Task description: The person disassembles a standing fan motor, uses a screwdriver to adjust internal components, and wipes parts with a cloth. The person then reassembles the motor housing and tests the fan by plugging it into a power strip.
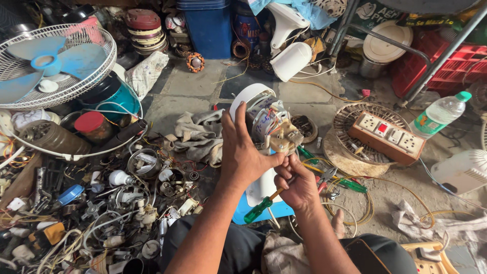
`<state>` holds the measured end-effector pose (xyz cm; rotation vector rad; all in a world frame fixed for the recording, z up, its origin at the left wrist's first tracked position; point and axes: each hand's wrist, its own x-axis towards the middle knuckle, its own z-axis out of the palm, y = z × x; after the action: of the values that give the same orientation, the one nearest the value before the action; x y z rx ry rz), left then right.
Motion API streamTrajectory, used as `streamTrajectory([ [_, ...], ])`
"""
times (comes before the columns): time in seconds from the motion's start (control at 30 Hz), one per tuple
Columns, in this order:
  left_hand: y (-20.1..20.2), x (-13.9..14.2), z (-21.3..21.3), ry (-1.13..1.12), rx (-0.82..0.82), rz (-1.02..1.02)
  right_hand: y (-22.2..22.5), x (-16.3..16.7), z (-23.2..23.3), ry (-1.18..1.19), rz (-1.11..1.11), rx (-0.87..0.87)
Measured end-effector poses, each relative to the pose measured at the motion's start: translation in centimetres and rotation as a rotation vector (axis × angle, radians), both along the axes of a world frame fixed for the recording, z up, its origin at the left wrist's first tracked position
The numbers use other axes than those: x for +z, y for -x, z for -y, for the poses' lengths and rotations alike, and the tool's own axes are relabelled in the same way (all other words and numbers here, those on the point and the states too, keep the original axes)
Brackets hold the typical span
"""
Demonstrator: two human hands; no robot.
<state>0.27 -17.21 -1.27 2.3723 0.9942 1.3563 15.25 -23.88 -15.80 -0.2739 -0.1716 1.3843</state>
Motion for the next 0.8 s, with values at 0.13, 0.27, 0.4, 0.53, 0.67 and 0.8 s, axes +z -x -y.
streamTrajectory([
  [0.13,0.3,-0.5,0.6,0.034,0.006,-0.021,-0.1,0.4,0.5,0.090,0.057,-0.019],
  [0.27,0.5,-0.4,0.8,0.012,-0.013,0.010,0.4,2.3,0.1,0.214,0.077,0.029],
  [0.4,0.8,-0.2,1.2,-0.031,-0.032,0.047,0.5,4.2,-0.5,0.277,0.141,0.177],
  [0.53,1.2,0.0,1.5,-0.016,-0.047,0.047,-0.2,3.8,-0.6,0.233,0.124,0.205],
  [0.67,1.3,-0.2,1.5,-0.038,-0.029,0.042,-1.5,1.3,-0.9,0.208,0.090,0.242],
  [0.8,1.7,-0.3,0.8,-0.019,-0.055,0.036,-2.9,-0.9,-1.3,0.120,0.163,0.307],
])
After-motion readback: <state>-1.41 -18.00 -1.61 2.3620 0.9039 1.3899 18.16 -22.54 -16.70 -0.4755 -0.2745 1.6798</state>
